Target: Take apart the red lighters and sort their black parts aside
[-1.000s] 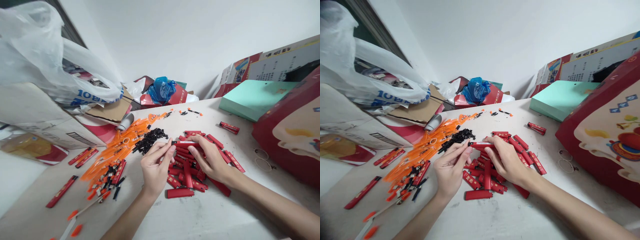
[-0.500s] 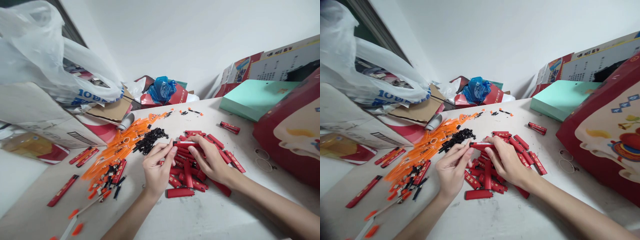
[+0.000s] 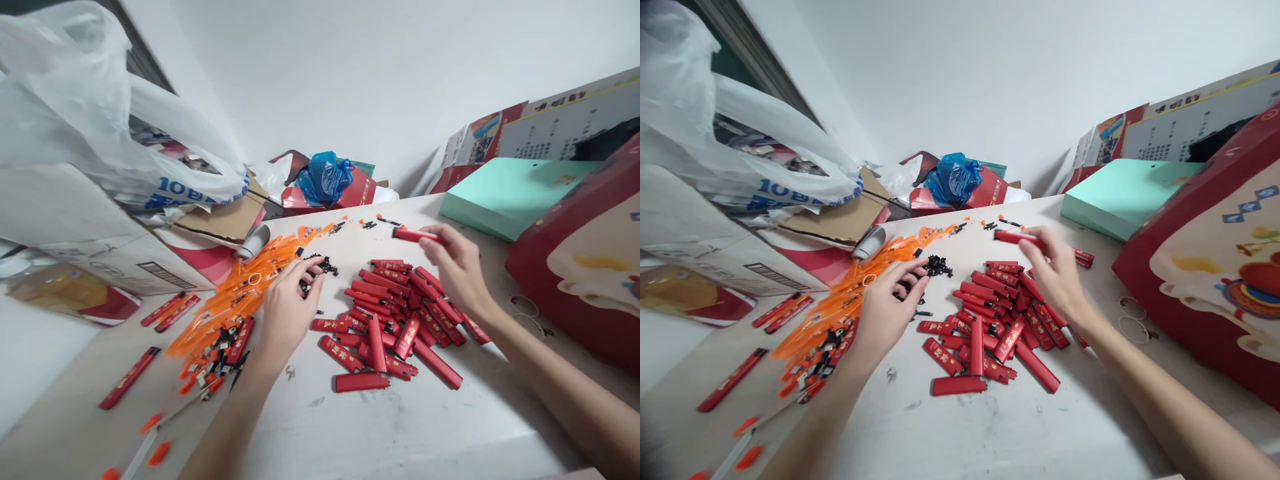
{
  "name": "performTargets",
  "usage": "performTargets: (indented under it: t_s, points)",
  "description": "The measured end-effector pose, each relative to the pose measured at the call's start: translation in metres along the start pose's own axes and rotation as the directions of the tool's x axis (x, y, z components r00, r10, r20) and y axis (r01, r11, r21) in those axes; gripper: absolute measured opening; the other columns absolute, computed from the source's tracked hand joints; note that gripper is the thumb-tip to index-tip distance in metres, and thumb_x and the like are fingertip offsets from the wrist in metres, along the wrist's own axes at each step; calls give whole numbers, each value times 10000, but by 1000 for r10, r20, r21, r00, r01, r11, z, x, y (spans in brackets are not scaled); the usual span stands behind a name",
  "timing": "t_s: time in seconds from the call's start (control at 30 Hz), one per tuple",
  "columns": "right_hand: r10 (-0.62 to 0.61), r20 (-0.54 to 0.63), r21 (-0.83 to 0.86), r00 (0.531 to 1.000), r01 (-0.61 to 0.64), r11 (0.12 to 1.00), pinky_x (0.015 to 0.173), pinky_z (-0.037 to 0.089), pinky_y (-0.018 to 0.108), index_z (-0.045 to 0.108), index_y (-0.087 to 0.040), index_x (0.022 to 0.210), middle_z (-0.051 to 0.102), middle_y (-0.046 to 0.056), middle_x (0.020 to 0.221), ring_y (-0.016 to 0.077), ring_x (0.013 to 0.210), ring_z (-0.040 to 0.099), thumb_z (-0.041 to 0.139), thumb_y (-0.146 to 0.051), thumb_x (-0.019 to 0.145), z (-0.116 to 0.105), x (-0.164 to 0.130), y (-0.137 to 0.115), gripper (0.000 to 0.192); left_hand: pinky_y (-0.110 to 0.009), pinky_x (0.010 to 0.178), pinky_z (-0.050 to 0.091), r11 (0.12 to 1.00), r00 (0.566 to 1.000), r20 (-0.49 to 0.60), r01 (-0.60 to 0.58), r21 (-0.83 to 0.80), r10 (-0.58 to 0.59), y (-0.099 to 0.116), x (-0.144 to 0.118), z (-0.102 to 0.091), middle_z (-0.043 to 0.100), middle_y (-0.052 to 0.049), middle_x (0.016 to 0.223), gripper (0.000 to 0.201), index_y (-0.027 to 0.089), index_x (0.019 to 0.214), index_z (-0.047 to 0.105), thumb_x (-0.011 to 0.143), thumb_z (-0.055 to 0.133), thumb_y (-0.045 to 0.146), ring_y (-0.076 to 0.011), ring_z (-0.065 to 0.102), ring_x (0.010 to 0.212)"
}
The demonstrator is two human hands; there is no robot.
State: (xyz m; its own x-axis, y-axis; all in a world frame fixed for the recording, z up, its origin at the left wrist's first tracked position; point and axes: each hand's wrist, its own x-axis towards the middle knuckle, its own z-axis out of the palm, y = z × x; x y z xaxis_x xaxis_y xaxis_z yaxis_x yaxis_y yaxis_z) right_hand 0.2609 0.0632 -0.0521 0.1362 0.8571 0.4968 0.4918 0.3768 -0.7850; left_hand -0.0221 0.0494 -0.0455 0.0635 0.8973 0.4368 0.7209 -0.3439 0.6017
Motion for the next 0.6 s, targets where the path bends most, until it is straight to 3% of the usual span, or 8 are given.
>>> performTargets:
  t_s: [0.1,0.2,0.3,0.43,0.6]
  points:
    - [107,-114,-169,988,-126,978,632,409,306,648,-201,866,651,42,735,211,677,552,496,-391,932,-14,21,28,253,-379,828,489,924,984,178,-56,377,-13,-17,10,-11,736,-64,1089,214,220,1077,731,901,611,196,-252,663,953]
    - [205,-39,-360,978,-205,910,658,404,315,676,-185,784,700,69,705,225,679,573,507,-420,901,-23,33,52,312,-401,860,463,865,947,315,-102,492,-67,-25,12,-14,744,-69,1093,203,222,1059,734,900,611,203,-280,664,1010]
    - [282,27,-543,959,-223,810,648,391,322,704,-184,752,731,103,717,250,693,605,530,-398,861,-30,37,67,296,-418,881,434,833,940,330,-114,541,-85,-26,10,-13,747,-63,1093,199,237,1048,737,901,606,209,-293,655,1058]
    - [352,8,-692,936,-249,677,615,368,319,722,-191,835,747,126,782,282,731,647,564,-341,799,-38,39,78,221,-447,892,402,808,942,321,-114,578,-96,-25,9,-12,751,-67,1067,179,241,1013,751,905,609,245,-312,649,1083]
    - [354,63,-770,933,-180,612,599,342,320,699,-189,1055,751,130,911,301,792,664,554,-328,832,-34,35,83,300,-445,879,391,811,938,326,-96,577,-120,-23,9,-11,768,-72,1025,197,240,952,763,917,570,228,-309,666,1034]
